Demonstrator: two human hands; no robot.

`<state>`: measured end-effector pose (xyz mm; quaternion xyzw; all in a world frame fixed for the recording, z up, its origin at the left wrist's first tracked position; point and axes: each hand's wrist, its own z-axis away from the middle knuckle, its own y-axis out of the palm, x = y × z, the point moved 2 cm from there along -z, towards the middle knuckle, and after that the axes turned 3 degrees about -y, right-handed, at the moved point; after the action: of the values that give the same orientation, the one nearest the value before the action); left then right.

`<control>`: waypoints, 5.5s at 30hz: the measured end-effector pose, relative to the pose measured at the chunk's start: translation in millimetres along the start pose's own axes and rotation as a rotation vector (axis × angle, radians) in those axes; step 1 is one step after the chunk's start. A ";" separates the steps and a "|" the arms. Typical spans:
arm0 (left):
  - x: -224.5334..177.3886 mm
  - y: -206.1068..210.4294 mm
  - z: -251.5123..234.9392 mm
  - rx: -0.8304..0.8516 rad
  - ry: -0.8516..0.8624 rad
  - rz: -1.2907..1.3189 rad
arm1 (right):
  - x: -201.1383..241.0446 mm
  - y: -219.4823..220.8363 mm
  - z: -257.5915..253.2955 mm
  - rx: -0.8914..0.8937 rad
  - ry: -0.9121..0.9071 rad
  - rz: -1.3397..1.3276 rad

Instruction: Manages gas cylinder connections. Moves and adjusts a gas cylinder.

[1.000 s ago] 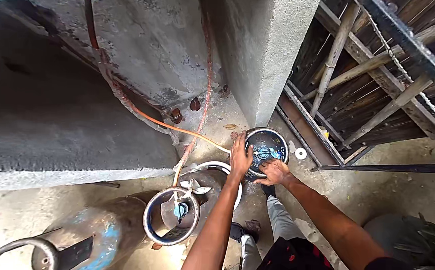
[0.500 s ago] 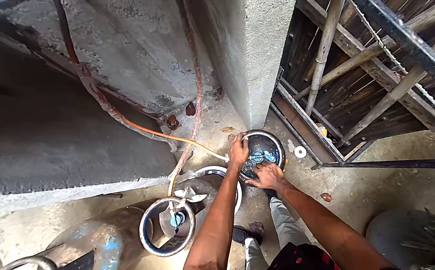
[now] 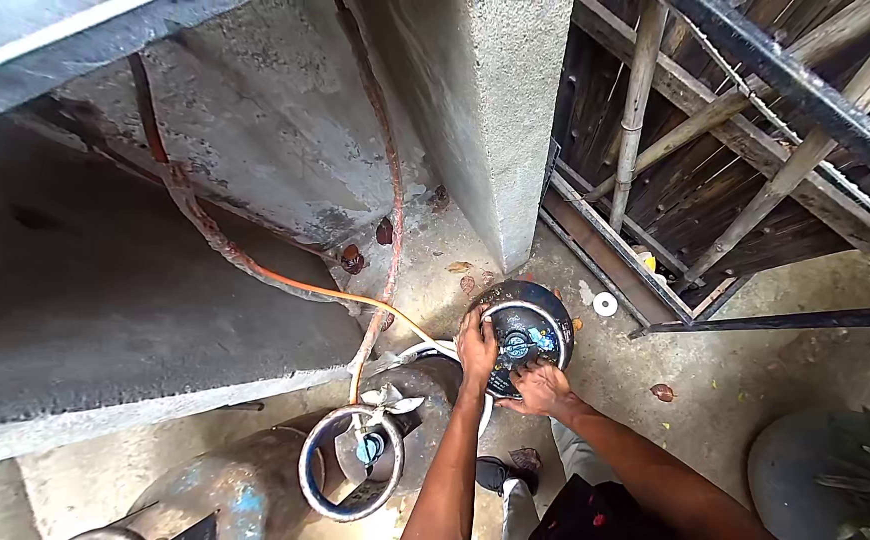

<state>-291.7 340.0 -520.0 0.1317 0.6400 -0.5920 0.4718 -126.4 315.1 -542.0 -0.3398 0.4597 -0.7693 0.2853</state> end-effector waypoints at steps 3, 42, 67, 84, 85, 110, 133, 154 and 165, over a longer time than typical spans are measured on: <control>15.9 -7.1 25.4 -0.012 0.019 0.015 | 16.4 12.0 7.6 0.052 -0.008 -0.007; -25.3 29.0 -64.0 0.397 0.022 -0.168 | -96.6 -33.2 1.3 -0.391 0.753 -0.657; -73.7 30.0 -102.0 0.501 -0.005 -0.103 | -122.4 -49.3 -9.1 -0.475 0.757 -0.646; 29.5 -85.1 53.3 -0.346 -0.203 -0.255 | -134.9 -85.8 -68.2 -0.443 0.697 -0.475; 56.0 -111.5 76.1 -0.419 -0.301 -0.328 | -133.6 -87.6 -68.5 -0.458 0.692 -0.439; 259.1 -204.7 197.8 -0.071 -0.786 0.411 | 225.4 73.7 -25.2 -0.068 0.436 -0.469; 278.3 -261.5 115.6 -0.133 -0.826 0.371 | 251.4 19.6 -102.2 0.219 0.390 -0.455; 298.0 -259.8 154.3 -0.046 -0.992 1.025 | 295.9 65.1 -90.1 -0.283 0.984 -1.661; 235.1 -267.1 186.3 -0.093 -1.000 1.137 | 283.0 16.2 -53.4 -0.300 0.949 -1.749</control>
<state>-524.8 13.4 -502.2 0.1369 0.2078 -0.2192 0.9434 -337.9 123.2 -501.3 -0.2486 0.2069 -0.6986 -0.6383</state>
